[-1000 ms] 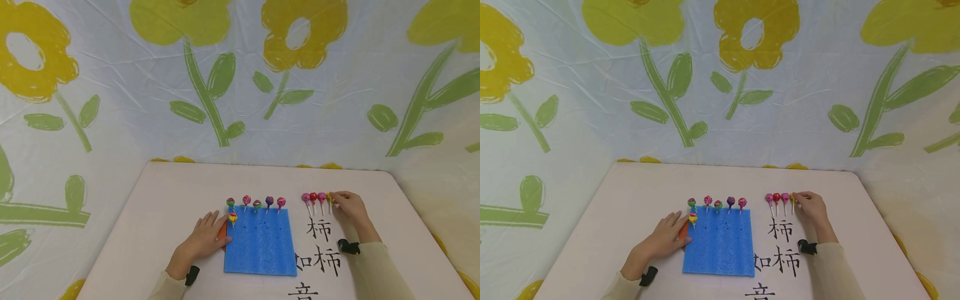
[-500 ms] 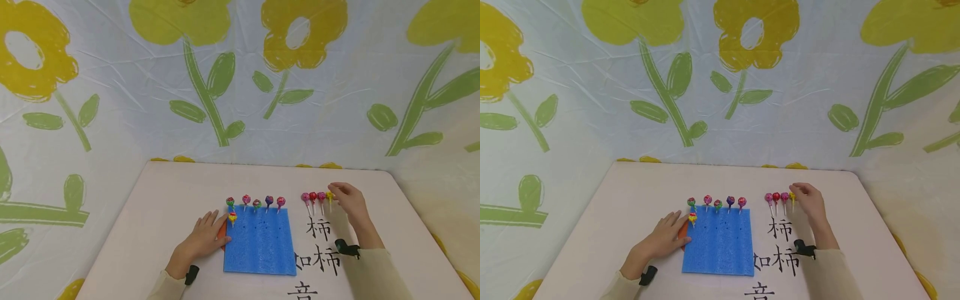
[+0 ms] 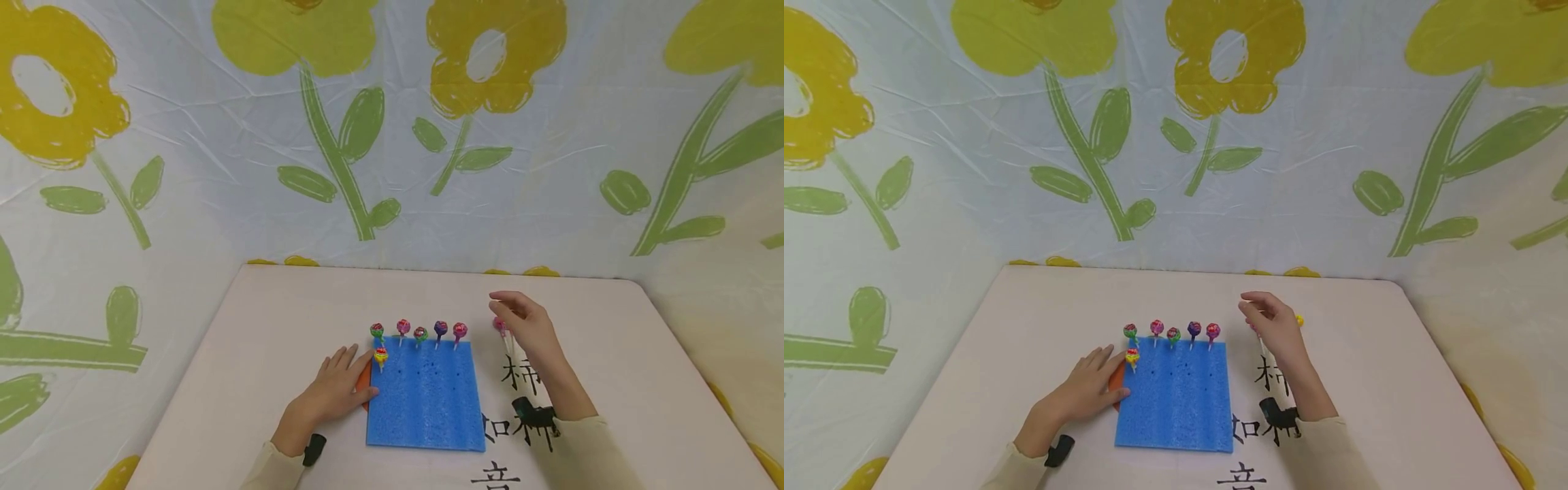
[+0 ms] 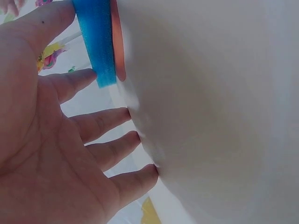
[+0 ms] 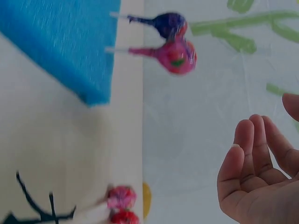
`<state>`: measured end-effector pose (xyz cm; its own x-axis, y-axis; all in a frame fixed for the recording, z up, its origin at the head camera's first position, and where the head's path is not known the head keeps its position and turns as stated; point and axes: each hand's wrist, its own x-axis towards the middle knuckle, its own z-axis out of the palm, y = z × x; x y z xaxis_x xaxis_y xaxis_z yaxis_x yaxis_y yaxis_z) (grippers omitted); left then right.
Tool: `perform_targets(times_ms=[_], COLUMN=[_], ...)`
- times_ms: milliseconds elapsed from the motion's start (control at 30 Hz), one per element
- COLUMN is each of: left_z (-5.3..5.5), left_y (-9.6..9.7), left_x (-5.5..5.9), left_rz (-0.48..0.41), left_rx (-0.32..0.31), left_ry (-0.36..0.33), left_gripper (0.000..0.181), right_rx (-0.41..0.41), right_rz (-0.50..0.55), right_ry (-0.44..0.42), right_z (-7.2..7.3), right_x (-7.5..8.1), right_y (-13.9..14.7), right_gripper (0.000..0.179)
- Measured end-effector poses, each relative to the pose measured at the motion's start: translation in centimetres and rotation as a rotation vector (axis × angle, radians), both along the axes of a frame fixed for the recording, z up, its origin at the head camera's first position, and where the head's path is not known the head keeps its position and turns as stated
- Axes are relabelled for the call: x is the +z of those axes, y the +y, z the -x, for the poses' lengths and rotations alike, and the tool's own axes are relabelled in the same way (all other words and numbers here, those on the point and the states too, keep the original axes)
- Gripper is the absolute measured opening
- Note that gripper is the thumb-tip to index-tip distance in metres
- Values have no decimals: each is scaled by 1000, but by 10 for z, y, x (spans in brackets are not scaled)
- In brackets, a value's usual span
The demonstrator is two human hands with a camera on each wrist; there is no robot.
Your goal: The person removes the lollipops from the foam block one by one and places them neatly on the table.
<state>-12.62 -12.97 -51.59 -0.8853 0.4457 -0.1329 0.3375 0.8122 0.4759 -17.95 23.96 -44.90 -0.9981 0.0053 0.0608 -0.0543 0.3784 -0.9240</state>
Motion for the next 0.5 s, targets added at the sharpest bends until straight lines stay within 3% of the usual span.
perform_targets(times_ms=[233, 500], left_z=[0, -1], left_y=[0, 0], left_x=[-1, -1], left_rz=[2, -5], left_rx=[6, 4], left_ry=[-5, 4], left_gripper=[74, 73], right_rx=[100, 298], right_rz=[58, 147], right_ry=[26, 30], right_z=[-4, -8], right_x=[-3, -8], right_y=[-32, -71], right_gripper=[40, 35])
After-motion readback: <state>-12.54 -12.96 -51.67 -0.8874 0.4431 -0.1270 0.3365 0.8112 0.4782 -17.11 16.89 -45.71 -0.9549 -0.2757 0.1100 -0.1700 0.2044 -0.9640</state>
